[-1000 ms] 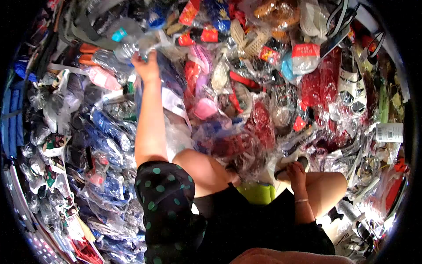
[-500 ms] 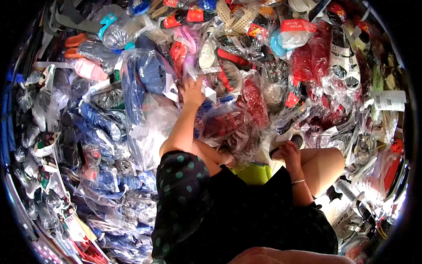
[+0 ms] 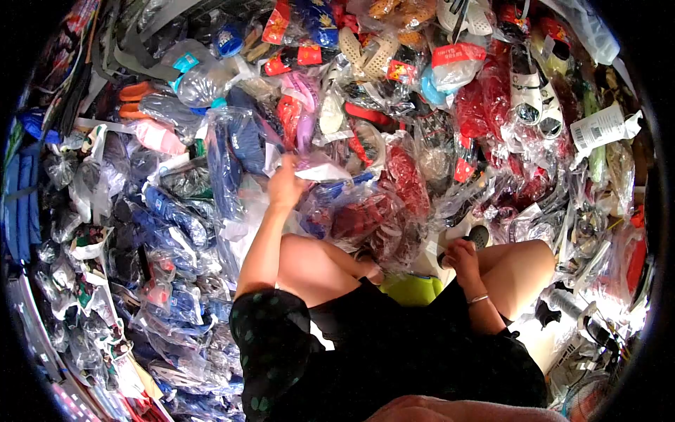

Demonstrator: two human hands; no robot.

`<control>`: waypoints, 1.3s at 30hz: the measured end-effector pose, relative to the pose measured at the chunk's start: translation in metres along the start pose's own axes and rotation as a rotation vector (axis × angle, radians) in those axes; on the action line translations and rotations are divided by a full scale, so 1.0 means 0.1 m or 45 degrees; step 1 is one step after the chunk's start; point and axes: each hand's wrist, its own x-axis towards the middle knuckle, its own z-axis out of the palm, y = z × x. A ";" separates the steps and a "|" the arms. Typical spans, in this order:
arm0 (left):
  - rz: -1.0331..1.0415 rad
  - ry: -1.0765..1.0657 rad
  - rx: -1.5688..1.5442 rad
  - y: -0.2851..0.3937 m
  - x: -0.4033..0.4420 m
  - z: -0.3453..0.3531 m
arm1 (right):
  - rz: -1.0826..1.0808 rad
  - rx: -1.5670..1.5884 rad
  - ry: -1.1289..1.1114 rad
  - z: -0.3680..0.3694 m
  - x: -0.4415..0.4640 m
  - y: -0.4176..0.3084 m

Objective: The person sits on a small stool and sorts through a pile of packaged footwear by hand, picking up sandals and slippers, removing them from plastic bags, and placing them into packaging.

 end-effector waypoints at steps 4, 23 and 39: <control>-0.079 0.500 -0.692 -0.04 -0.08 -0.61 | 0.040 -0.040 -0.103 -0.05 0.05 0.07; -0.184 0.416 -2.195 0.38 1.45 -0.79 | -0.051 0.006 -0.098 -0.01 0.01 0.03; -0.622 0.508 -0.675 -1.03 0.73 0.97 | 0.041 0.003 0.154 0.02 0.09 0.04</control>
